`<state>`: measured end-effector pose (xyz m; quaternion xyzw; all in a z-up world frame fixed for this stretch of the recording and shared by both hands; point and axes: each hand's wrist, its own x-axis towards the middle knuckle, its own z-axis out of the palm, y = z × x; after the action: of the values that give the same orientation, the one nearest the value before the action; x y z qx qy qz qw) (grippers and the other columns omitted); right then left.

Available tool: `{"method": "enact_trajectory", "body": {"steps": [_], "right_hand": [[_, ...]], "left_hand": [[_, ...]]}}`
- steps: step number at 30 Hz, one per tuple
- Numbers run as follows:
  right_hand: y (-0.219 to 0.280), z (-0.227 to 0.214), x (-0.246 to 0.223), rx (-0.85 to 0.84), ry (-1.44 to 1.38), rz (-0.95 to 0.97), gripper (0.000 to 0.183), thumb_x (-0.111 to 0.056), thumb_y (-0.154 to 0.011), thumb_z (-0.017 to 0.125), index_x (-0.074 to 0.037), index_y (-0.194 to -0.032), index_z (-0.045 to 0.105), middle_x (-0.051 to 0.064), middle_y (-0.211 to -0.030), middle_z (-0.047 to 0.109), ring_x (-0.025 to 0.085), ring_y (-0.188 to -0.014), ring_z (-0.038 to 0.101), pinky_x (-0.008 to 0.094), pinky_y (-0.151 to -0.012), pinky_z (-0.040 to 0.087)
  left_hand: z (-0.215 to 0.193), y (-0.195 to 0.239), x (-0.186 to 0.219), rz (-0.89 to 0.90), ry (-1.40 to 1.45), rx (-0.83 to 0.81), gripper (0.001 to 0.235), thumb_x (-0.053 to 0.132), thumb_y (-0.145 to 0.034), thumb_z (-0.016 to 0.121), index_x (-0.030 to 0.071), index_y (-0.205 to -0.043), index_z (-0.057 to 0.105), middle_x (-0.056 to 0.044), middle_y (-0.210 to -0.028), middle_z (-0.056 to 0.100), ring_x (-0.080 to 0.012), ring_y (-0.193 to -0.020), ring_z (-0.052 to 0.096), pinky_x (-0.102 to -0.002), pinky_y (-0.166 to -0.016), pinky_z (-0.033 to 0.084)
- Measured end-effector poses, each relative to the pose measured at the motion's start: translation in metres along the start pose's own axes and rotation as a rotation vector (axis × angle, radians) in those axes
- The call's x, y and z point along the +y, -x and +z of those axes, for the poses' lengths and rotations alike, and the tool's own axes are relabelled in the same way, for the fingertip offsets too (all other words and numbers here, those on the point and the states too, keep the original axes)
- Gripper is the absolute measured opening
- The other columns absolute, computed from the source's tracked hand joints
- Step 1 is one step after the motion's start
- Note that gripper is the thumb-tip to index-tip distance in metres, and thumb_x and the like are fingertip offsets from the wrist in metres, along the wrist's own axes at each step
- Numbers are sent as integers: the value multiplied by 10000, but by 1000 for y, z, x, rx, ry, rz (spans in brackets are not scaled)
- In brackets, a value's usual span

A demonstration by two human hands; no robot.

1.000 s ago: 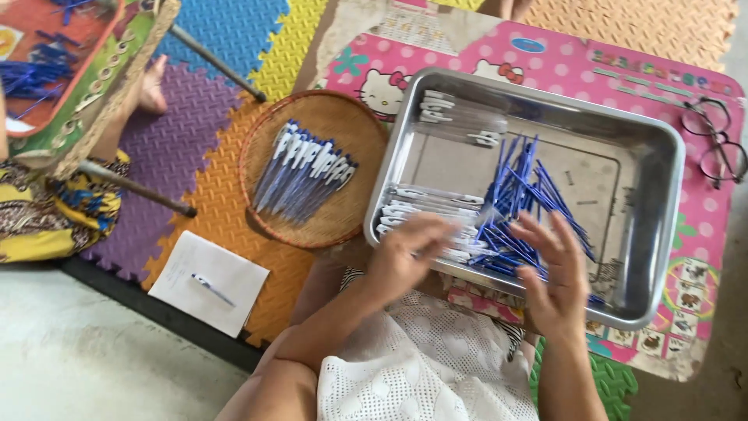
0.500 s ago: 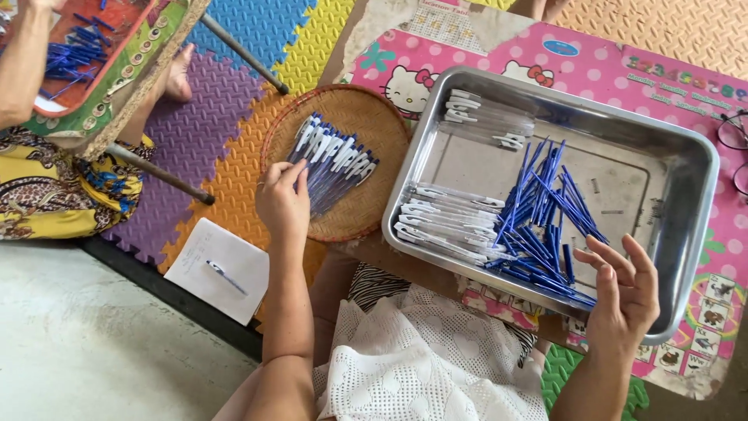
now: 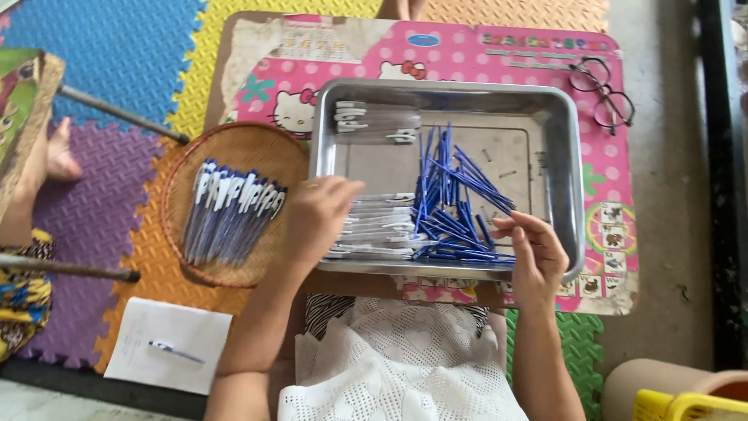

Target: The person sits on the floor and assembles blue ballpoint pens by inserting ink cartridges into clear plastic barrels. They pick up a barrel and a cartridge from a metal tray, insert the cartridge, and place the completed pen into a woven basket.

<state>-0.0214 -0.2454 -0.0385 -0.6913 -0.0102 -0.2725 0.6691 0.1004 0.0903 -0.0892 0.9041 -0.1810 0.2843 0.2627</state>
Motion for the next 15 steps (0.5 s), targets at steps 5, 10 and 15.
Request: {"method": "enact_trajectory", "body": {"steps": [5, 10, 15], "right_hand": [[-1, -1, -5, -55, 35, 31, 213, -15, -1064, 578, 124, -1185, 685, 289, -1013, 753, 305, -862, 770, 449, -897, 610], [2, -2, -5, -47, 37, 44, 203, -29, -1063, 596, 120, -1168, 686, 273, -1004, 760, 284, -870, 768, 441, -894, 615], [1, 1, -10, -64, 16, 50, 196, -11, -1063, 594, 122, -1169, 692, 260, -998, 763, 277, -899, 769, 437, -911, 610]], "left_hand": [[97, -52, 30, 111, 131, -536, 201, 371, -935, 736, 184, -875, 697, -52, -764, 729, -322, -777, 766, -471, -707, 590], [124, -81, 54, -45, 64, -608, 328, 449, -870, 777, 176, -778, 621, -82, -707, 737, -362, -753, 784, -489, -668, 590], [124, -85, 58, -267, 141, -766, 232, 472, -816, 742, 244, -793, 699, -9, -749, 760, -316, -838, 793, -438, -736, 606]]}}
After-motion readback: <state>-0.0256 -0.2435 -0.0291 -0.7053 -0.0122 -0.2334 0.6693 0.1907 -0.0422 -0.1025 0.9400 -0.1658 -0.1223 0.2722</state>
